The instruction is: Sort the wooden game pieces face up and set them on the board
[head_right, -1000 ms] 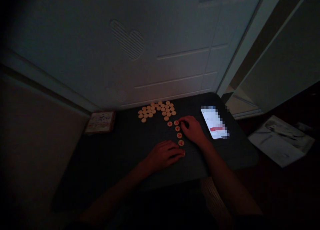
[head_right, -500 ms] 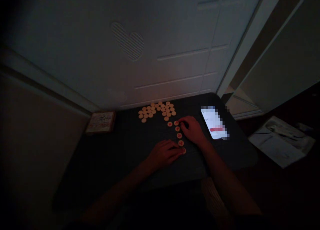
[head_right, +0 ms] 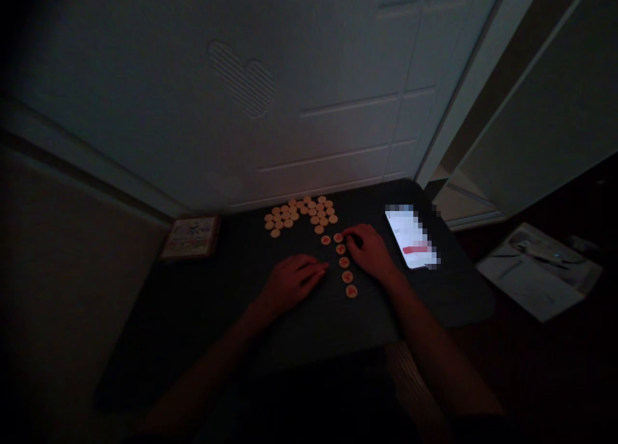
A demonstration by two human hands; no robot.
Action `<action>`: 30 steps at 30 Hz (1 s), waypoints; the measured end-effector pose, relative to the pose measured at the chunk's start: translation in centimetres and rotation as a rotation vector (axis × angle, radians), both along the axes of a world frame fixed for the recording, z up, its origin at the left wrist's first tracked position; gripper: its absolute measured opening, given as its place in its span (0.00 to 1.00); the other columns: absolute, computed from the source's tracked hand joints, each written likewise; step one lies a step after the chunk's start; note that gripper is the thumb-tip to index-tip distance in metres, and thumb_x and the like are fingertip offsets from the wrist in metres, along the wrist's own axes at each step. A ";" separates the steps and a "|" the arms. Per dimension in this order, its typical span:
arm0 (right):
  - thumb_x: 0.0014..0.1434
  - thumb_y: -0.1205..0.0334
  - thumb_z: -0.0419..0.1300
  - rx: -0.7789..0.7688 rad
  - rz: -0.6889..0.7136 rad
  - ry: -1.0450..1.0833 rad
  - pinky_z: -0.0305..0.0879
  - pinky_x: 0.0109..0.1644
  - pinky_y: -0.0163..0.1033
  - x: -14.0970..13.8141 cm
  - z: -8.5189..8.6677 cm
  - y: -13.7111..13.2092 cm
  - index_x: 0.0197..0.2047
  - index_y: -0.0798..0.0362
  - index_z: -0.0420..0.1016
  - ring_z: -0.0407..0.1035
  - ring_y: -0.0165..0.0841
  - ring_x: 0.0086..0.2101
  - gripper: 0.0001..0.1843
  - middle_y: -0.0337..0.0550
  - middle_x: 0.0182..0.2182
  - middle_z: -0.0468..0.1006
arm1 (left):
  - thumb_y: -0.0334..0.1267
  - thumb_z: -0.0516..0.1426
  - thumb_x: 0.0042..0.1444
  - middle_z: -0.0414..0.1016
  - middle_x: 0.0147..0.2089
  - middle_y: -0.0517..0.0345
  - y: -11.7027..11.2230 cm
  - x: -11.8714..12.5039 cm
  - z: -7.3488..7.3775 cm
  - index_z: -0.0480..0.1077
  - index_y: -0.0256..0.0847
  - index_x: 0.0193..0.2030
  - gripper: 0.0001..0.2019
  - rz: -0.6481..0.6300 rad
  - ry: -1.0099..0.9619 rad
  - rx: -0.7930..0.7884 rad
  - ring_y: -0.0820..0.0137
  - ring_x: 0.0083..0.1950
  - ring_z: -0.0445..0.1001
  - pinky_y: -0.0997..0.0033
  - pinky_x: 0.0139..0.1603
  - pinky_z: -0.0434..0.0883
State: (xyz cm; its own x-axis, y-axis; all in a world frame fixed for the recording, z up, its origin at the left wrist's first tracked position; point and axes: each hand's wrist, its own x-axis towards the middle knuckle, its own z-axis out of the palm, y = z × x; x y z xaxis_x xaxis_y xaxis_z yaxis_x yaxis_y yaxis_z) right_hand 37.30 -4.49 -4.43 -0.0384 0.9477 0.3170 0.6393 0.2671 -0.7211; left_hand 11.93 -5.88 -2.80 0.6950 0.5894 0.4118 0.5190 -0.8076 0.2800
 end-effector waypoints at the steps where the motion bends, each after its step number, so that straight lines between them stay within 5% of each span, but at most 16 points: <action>1: 0.64 0.64 0.57 -0.007 -0.002 -0.002 0.69 0.50 0.46 0.0 0.0 0.0 0.45 0.48 0.79 0.73 0.39 0.44 0.11 0.44 0.43 0.81 | 0.40 0.56 0.69 0.80 0.48 0.56 0.4 -0.5 0.1 0.76 0.46 0.53 0.11 0.017 -0.006 0.000 0.68 0.47 0.78 0.63 0.49 0.75; 13: 0.64 0.63 0.57 -0.014 -0.015 -0.025 0.69 0.49 0.46 -0.2 0.3 -0.2 0.47 0.48 0.80 0.73 0.40 0.45 0.12 0.44 0.43 0.81 | 0.40 0.57 0.67 0.80 0.47 0.52 5.4 -6.4 -0.5 0.78 0.43 0.47 0.09 0.252 -0.010 0.032 0.63 0.48 0.78 0.59 0.51 0.76; 25: 0.64 0.61 0.57 -0.016 -0.061 -0.023 0.70 0.49 0.46 -0.3 -0.1 -0.2 0.47 0.48 0.80 0.74 0.40 0.44 0.12 0.45 0.44 0.82 | 0.41 0.57 0.67 0.80 0.46 0.54 6.8 -8.4 -1.5 0.77 0.45 0.47 0.08 0.326 -0.162 0.008 0.63 0.49 0.78 0.60 0.54 0.76; 30: 0.65 0.60 0.57 -0.046 -0.093 -0.023 0.71 0.50 0.46 -0.4 -0.2 0.0 0.48 0.48 0.80 0.75 0.39 0.44 0.12 0.45 0.45 0.81 | 0.43 0.57 0.67 0.80 0.45 0.54 6.9 -8.9 -1.8 0.77 0.44 0.47 0.10 0.393 -0.254 -0.029 0.66 0.44 0.78 0.63 0.48 0.76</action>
State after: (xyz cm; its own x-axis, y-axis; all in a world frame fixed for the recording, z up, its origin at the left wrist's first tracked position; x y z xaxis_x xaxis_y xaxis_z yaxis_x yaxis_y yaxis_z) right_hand 36.93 -4.51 -4.63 0.0440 0.9610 0.2731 0.6764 0.1726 -0.7160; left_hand 3.01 1.00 -4.56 0.2956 0.8016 0.5196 0.6961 -0.5533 0.4576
